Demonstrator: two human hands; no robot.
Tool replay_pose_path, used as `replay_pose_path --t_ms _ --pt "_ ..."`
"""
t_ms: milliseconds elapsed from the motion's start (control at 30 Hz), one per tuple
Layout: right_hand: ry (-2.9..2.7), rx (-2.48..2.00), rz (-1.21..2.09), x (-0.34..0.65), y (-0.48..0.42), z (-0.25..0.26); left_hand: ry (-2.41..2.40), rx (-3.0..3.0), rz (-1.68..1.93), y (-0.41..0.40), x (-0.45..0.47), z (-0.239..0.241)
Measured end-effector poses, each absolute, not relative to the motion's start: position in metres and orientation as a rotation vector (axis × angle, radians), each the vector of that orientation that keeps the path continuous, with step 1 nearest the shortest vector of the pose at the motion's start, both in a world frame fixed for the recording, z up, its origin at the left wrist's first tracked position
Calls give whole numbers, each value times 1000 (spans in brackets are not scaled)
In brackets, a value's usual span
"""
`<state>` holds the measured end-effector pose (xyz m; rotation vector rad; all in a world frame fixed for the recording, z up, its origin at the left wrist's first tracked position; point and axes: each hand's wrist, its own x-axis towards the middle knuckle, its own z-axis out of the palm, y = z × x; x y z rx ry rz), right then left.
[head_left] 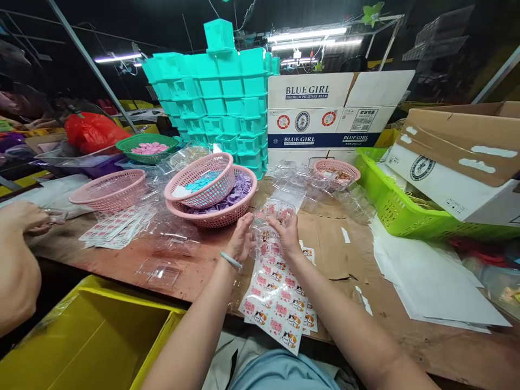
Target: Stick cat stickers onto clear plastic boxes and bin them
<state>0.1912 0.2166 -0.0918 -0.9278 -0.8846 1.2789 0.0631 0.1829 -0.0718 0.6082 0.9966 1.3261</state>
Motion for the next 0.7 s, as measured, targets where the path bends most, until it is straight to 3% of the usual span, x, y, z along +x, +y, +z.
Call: replay_pose_path --t_ms 300,533,700 --pt "-1037 -1061 1008 220 253 -69 1170 761 1370 226 107 -39" --pt "-1072 -1163 982 233 317 -55 1101 621 1341 294 123 -35" --pt "-1115 -1395 1075 255 306 -51 1103 438 1277 287 143 -37"
